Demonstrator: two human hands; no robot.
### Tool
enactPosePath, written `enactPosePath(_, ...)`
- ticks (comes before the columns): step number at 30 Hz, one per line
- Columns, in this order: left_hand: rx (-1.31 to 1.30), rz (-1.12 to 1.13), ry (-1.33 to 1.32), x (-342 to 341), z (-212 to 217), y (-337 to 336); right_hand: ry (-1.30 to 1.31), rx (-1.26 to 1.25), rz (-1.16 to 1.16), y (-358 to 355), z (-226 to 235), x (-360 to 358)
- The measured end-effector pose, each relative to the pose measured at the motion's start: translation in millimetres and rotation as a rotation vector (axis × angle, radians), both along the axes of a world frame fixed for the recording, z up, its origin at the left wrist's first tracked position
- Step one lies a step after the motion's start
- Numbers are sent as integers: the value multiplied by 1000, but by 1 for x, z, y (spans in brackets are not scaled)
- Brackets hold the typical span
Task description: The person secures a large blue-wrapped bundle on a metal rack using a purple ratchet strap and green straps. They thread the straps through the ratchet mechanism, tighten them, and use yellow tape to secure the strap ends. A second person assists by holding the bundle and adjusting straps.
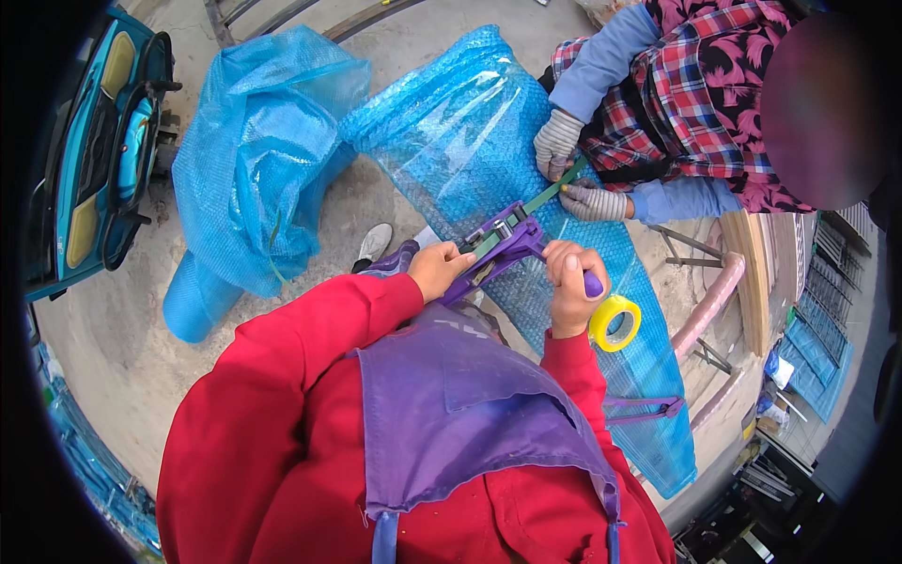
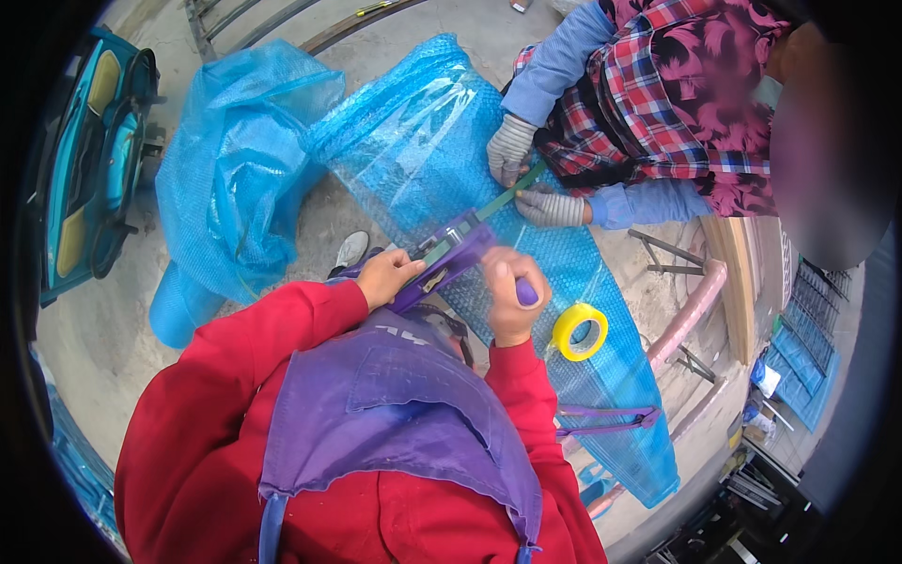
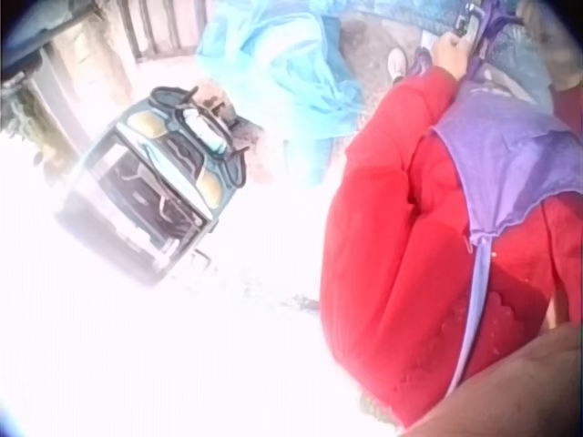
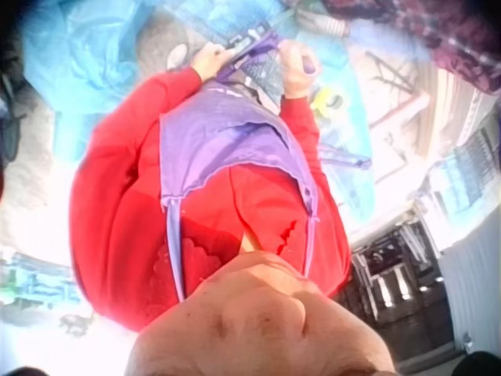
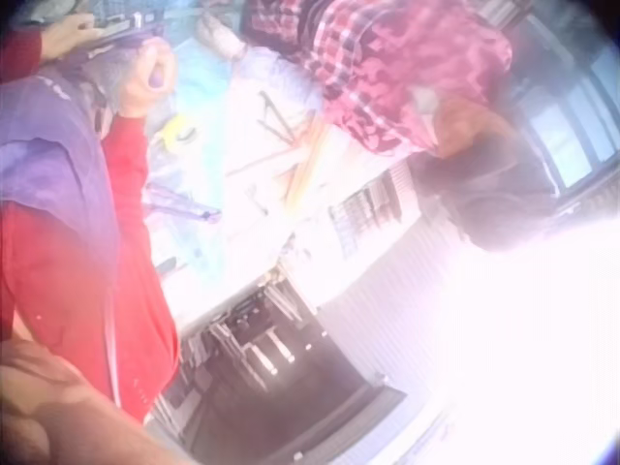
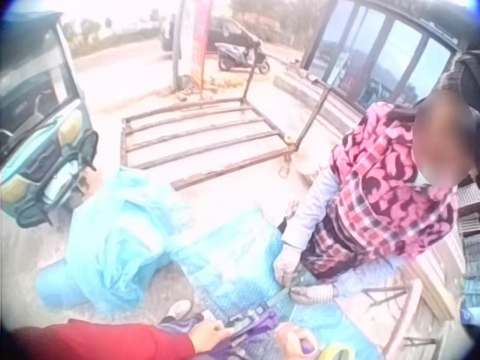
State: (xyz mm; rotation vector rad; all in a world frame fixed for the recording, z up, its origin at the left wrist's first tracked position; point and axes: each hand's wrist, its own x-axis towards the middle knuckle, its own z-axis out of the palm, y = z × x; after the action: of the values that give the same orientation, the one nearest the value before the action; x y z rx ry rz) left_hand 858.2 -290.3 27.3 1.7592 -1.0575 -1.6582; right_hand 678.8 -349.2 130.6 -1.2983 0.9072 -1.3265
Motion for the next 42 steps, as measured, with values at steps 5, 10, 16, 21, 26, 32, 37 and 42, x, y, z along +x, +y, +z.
enactPosePath(5, -21, -34, -4, 8, -2, 6, 2, -85, 35, 4, 9, 0)
enactPosePath(10, -89, -10, -65, 1, -16, 15, 139, -155, 102, 18, 11, 3)
enactPosePath(16, 44, 43, 204, 2, -21, 12, 364, -257, 205, 31, 19, 9)
enactPosePath(21, 112, -53, 295, 12, -4, 1, 470, -313, 268, 42, 21, 17)
enactPosePath(26, 134, 11, 273, 4, -17, 1, 475, -289, 223, 44, 21, 19)
enactPosePath(32, 137, -100, 199, 5, -28, -8, 414, -221, 112, 48, 17, 20)
enactPosePath(37, 33, -186, 36, 3, -28, -8, 436, -206, 37, 50, 19, 20)
enactPosePath(42, 103, -9, 325, 2, -20, -4, 427, -188, 9, 52, 20, 19)
